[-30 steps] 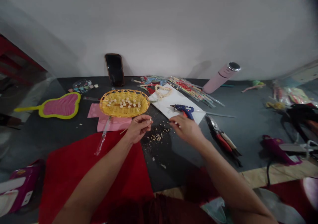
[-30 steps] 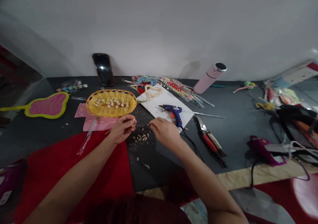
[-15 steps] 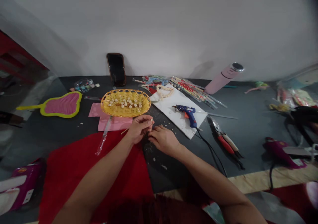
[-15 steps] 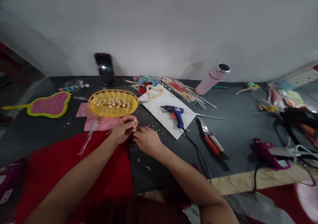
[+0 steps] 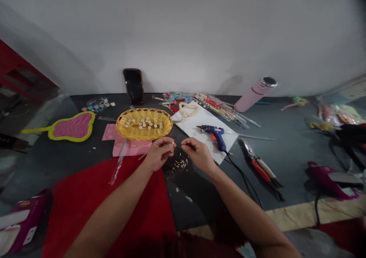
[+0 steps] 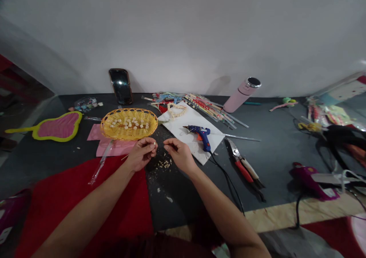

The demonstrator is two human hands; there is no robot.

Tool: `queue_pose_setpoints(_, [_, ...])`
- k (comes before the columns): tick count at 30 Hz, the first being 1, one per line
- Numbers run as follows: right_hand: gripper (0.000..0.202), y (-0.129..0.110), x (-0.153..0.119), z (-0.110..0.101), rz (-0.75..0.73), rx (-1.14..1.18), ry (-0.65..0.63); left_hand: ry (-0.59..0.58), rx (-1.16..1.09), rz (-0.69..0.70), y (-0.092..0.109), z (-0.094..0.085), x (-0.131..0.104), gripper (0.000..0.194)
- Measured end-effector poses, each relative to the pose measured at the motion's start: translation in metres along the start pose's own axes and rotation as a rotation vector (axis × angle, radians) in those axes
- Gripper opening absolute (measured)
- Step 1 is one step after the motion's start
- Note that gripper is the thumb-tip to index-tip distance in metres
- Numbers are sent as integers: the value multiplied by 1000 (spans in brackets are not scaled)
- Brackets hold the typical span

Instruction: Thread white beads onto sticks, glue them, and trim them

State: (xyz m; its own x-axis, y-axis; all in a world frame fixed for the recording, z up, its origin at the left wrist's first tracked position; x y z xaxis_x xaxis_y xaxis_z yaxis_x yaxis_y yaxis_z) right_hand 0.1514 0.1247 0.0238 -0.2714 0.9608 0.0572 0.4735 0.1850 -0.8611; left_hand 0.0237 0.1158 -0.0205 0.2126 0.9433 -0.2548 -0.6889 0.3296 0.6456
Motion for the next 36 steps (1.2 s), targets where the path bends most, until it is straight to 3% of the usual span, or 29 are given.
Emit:
queue_pose_setpoints(6, [22, 22, -2, 12, 182, 470, -11, 12, 71, -1, -3, 2, -2, 19])
queue_pose_setpoints(10, [23, 25, -3, 17, 188, 628, -21, -3, 116, -3, -5, 4, -3, 20])
queue_pose_setpoints(22, [14, -2, -9, 3, 31, 418, 36, -12, 242, -3, -10, 3, -4, 18])
queue_pose_setpoints(36, [11, -10, -13, 1, -51, 210, 62, -17, 274, -13, -11, 2, -5, 21])
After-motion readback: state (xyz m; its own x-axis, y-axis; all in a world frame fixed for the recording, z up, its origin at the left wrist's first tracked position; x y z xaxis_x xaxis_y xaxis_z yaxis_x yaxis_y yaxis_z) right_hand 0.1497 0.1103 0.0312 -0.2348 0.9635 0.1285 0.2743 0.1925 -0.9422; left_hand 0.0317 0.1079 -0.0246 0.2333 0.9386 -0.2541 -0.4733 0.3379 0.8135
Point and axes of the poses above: each hand's wrist, its own x-axis towards the middle knuckle, its own z-axis out of the palm, y = z × x, the point moved 10 cm from there along x, towards the middle knuckle, and after that the axes turned 5 degrees about -x, right-handed, at the moved point
